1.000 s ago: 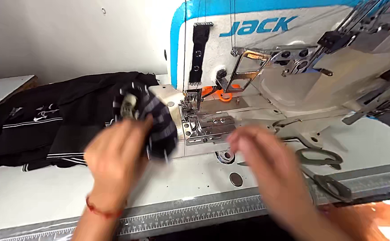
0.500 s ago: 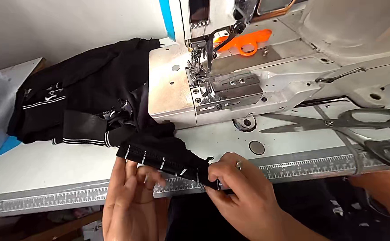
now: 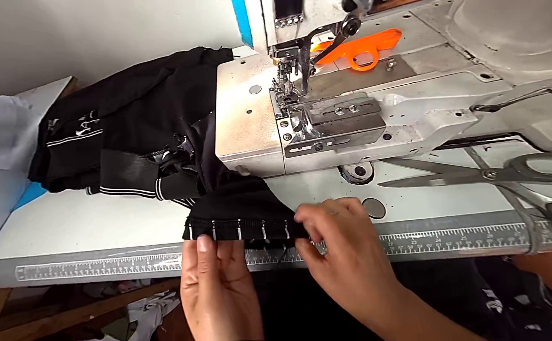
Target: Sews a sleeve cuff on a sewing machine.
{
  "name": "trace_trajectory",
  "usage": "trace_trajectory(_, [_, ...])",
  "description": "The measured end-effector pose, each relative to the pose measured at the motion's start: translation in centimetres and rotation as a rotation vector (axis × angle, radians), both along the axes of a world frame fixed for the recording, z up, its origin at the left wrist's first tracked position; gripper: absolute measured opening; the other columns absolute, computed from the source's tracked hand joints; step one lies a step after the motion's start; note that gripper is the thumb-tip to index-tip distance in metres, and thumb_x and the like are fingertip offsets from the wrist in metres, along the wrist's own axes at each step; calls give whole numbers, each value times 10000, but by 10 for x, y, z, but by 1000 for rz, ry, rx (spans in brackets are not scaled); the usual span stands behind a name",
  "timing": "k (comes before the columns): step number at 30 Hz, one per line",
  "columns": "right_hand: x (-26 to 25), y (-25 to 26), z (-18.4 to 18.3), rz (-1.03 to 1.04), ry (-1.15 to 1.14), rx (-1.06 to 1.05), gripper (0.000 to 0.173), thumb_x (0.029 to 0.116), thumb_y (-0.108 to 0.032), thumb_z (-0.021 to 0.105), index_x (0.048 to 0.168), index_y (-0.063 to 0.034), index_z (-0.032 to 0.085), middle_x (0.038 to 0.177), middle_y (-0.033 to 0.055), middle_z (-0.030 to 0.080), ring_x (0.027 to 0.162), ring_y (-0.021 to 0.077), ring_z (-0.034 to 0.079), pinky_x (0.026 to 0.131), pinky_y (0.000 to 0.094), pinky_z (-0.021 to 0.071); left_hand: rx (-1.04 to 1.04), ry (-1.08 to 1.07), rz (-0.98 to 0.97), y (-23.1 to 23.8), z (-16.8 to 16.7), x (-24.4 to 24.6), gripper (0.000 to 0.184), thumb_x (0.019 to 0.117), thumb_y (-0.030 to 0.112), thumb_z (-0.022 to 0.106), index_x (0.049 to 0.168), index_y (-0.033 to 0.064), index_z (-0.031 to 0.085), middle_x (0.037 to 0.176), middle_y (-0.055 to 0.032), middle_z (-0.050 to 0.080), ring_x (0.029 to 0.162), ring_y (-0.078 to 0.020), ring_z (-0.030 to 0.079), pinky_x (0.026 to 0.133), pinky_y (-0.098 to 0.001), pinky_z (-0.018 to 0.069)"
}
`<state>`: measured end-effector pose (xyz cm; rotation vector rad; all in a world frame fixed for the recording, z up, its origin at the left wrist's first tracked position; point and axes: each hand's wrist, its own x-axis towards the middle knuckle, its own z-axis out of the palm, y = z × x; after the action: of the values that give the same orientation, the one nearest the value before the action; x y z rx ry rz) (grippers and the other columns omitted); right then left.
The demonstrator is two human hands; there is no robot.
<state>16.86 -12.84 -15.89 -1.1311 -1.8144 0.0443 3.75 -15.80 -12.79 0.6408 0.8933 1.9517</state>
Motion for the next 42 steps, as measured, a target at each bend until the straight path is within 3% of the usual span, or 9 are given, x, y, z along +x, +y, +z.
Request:
trace_trajectory(8, [1,-2,-1,37,-40,-24,182,809,-120,654,989,-108,632,652,-23,541,608,128,534,758,352,431,-34,17,17,-10,9,5,242,1110,120,289,1120,126,531,914,48,753,907,-54,747,880,-260,618])
trace_trajectory(12, [-1,-13,8,90,54,-27,118,956,-208,604,1026,-130,549,707,-16,528,659,105,487,754,256,380,35,177,-254,-29,1,7,208,1032,225,582,1206,229,696,1105,96,755,1068,-10,683,991,-251,537])
trace_trajectory(17, [12,-12,-10,46,-37,-41,101,905,-168,566,982,-121,611,599,-31,504,550,114,468,670,280,393,38,-105,-43,-20,18,-16,276,1111,172,302,1134,106,568,994,5,769,1008,-111,742,941,-303,593])
trace_trajectory(25, [59,-30,21,297,114,-298,376,1033,-408,539,988,-46,627,649,63,546,626,160,534,771,366,433,484,1062,-422,3,32,-98,305,1069,355,548,967,153,752,902,50,772,862,-39,732,792,-228,605])
trace_trajectory(27, [67,-26,30,299,163,-268,356,1056,-360,491,967,-41,622,660,69,541,659,145,528,802,330,412,332,1222,-78,31,46,-143,308,1066,422,512,1008,251,761,958,86,781,853,-43,742,763,-238,619])
trace_trajectory(32, [39,-29,43,414,157,-229,326,1026,-307,542,865,-59,681,633,70,587,622,194,566,669,362,440,-299,1662,274,117,36,-216,548,986,263,684,1370,-103,549,1365,-357,556,1230,-529,564,1017,-705,425])
trace_trajectory(37, [22,-15,49,553,333,-379,296,1043,-220,534,1088,31,684,866,110,708,753,144,671,679,301,556,247,1603,234,73,33,-143,238,1015,209,601,1067,-6,689,954,-88,704,862,-106,675,780,-293,578])
trace_trajectory(40, [10,-3,42,595,375,-402,423,1077,-337,490,1291,10,604,1111,107,710,870,91,680,729,248,569,543,1534,-245,41,34,-103,347,1085,394,486,1135,150,726,1052,13,751,1075,-72,673,986,-289,517])
trace_trajectory(42, [9,-5,44,523,321,-345,360,1064,-315,521,1203,-12,657,994,101,698,791,100,628,681,235,518,498,1520,-31,40,32,-121,341,1098,394,446,1125,177,708,1046,56,740,1026,-23,679,927,-245,551])
